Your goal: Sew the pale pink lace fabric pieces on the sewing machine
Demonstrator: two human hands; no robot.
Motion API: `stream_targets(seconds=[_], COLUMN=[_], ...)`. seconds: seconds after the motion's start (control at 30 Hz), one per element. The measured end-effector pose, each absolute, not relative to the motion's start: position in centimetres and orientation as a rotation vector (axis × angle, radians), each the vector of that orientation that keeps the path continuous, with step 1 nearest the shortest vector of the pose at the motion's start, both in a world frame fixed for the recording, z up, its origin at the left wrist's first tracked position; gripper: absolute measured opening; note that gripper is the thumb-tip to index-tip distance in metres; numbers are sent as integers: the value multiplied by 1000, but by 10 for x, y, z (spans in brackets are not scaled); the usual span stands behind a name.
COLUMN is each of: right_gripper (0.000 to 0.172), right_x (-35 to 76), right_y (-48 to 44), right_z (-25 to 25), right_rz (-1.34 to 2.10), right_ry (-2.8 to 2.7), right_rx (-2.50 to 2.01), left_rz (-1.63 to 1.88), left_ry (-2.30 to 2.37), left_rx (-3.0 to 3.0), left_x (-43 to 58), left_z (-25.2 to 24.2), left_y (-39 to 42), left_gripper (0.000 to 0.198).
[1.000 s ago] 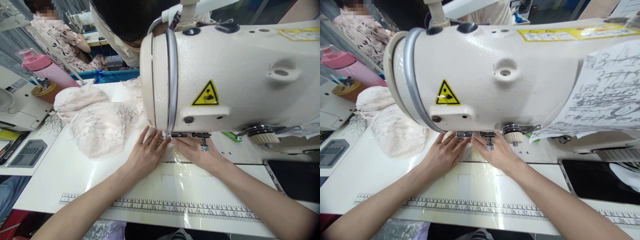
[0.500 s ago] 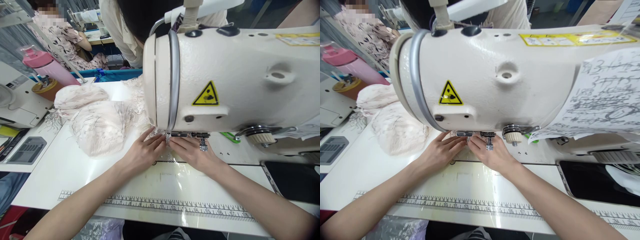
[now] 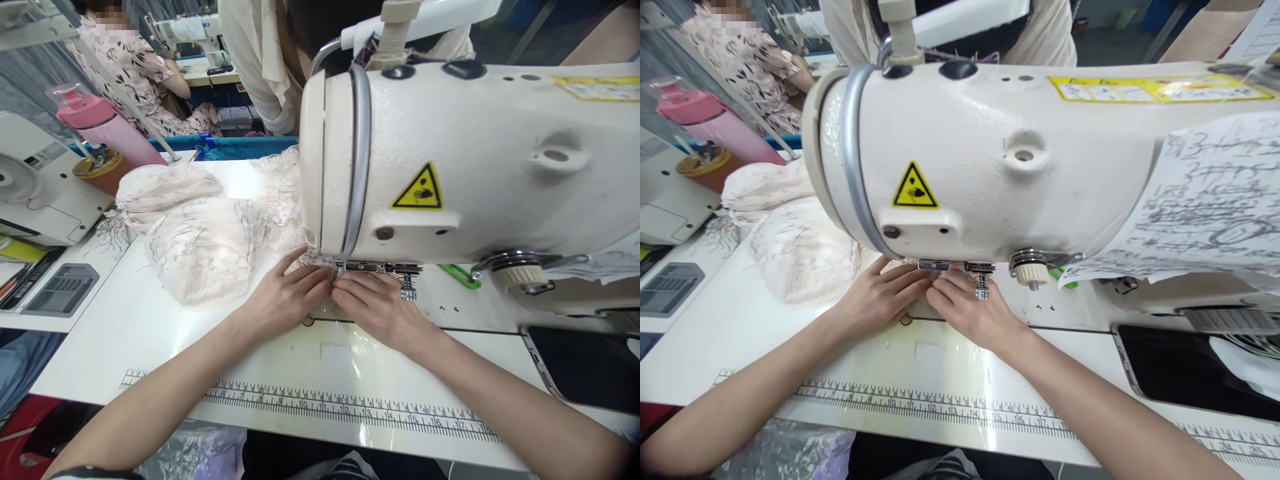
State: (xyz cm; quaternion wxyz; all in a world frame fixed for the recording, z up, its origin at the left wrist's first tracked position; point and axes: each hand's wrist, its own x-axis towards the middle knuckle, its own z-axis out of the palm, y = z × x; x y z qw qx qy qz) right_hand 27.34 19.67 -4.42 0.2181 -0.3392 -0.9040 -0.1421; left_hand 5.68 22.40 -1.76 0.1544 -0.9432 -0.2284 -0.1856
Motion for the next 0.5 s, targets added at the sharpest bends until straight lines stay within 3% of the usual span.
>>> stream_targets(seconds=[0.27,0.5], right_gripper=[11,13], right_x=[269,272], right_y=[197,194], right_z=[-40,-38], right_rz=[-285,-337], right_ry=[-2425,-2436], right_rx=[-806,-717], left_rz=[-656,-647], left_ry=[-532,-489], left_rx=[-2616,-2594], left_x=[53,52], left_z=[-12,-7], left_y=[227,225], left_gripper=[24,24])
